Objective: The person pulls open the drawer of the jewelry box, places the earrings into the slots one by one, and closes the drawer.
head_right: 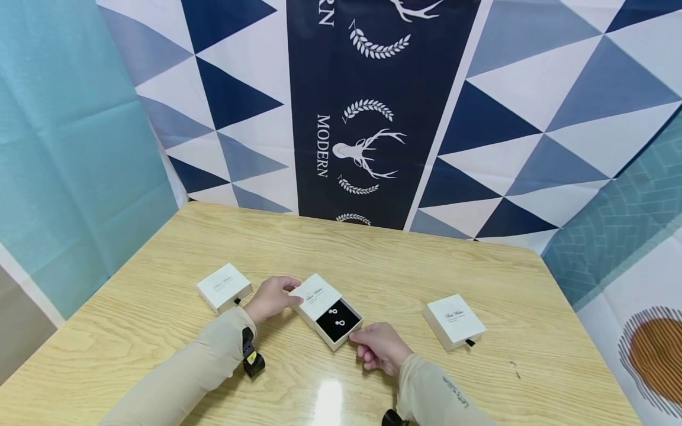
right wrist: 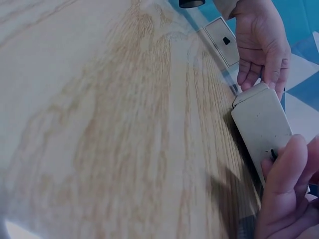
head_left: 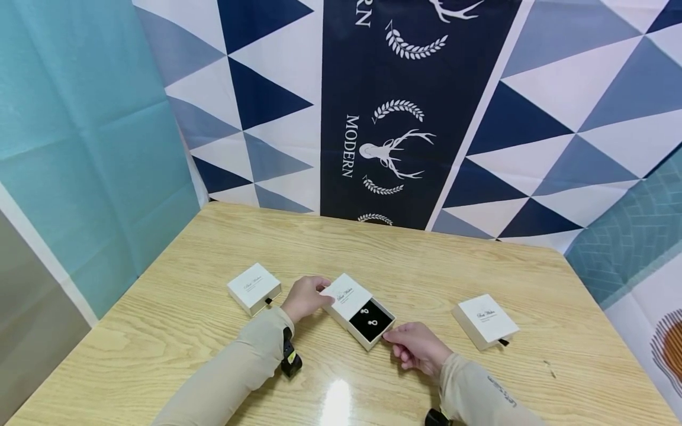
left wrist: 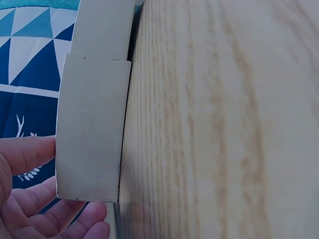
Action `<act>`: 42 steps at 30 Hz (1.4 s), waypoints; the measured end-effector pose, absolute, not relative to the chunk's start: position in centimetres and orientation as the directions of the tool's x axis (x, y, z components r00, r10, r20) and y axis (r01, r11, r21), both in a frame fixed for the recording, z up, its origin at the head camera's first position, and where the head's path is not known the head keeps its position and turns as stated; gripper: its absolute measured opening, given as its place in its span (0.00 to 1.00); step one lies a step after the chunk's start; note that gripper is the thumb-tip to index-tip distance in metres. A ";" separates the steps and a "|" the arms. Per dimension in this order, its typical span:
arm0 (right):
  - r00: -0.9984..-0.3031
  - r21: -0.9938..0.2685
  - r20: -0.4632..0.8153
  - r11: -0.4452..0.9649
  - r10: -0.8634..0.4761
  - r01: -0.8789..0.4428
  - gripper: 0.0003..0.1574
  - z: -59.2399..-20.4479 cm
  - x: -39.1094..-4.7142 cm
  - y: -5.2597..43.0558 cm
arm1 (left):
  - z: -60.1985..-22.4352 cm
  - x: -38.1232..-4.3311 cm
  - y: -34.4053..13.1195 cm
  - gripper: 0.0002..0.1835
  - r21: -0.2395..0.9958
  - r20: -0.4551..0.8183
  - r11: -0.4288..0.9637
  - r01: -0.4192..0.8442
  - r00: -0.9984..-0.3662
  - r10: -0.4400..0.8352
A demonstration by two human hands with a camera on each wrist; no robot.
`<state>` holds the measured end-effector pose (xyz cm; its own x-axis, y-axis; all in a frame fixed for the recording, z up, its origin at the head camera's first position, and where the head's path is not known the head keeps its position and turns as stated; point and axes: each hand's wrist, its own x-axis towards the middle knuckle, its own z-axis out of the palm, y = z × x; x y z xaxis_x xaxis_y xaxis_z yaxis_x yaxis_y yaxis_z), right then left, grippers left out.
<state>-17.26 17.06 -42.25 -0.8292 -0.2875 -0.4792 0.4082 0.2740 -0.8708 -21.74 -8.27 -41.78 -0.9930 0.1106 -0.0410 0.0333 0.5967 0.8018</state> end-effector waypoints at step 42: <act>-0.839 -0.879 -0.457 0.295 -0.295 0.374 0.10 -42.1 -17.4 16.4 | -42.0 -21.8 -8.6 0.21 0.815 -0.026 0.575 0.077 -0.985 0.168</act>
<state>-17.41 16.39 -42.09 -0.8392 -0.2955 -0.4566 0.3742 0.2954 -0.8790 -21.81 -8.60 -41.96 -0.9854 0.1684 -0.0260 0.0768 0.5748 0.8147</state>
